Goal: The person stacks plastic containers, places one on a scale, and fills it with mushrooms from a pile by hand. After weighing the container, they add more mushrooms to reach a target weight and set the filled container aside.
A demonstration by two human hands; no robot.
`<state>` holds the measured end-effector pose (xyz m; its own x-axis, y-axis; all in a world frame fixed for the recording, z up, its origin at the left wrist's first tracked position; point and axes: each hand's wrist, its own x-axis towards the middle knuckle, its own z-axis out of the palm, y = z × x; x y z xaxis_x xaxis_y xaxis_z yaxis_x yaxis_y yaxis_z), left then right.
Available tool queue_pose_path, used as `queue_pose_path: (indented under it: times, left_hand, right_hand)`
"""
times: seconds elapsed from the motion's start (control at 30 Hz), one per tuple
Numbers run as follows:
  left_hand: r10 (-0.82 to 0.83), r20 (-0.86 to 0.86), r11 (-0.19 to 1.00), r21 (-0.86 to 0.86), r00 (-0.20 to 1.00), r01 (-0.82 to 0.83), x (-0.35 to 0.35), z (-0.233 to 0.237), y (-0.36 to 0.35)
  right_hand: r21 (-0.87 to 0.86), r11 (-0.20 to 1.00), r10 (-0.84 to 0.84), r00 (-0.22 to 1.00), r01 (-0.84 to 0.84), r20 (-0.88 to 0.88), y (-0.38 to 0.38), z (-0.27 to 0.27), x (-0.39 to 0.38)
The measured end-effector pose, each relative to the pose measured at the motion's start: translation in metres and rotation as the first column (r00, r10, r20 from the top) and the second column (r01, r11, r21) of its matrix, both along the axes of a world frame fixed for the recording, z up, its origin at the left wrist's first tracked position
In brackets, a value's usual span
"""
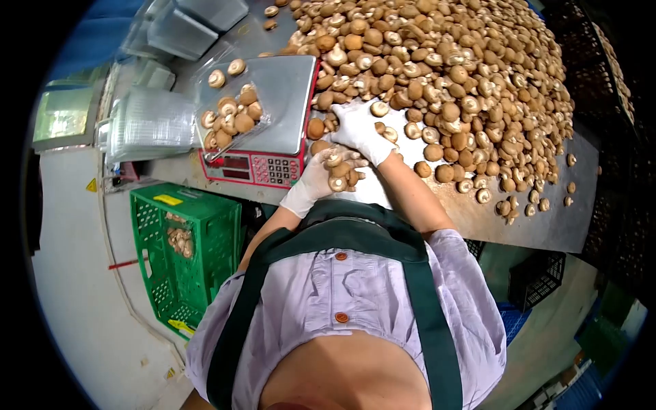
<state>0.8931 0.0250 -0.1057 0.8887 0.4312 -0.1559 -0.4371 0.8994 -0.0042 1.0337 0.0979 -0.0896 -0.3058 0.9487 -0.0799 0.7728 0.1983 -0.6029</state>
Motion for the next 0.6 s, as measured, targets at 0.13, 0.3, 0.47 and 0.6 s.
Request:
queue_pose_path:
  times: [0.13,0.3,0.47,0.6]
  left_hand:
    - [0.057,-0.274,0.998,0.019,0.96,-0.053,0.004,0.017,-0.001]
    - [0.032,-0.273,0.998,0.059,0.962,-0.016,0.003,0.012,0.001]
    - [0.031,-0.053,0.999,-0.02,0.998,-0.032,-0.004,-0.004,0.002]
    - [0.092,-0.142,0.984,0.163,0.986,-0.068,-0.004,-0.002,0.002]
  right_hand:
    - [0.147,0.988,-0.035,0.998,0.042,-0.05,-0.007,0.004,0.009]
    - [0.161,0.986,0.047,0.996,-0.035,-0.074,-0.006,0.001,0.012]
    - [0.048,0.996,0.072,0.997,-0.072,0.005,0.0,0.005,0.004]
    - [-0.059,0.998,-0.044,0.989,0.036,-0.138,-0.005,0.021,0.018]
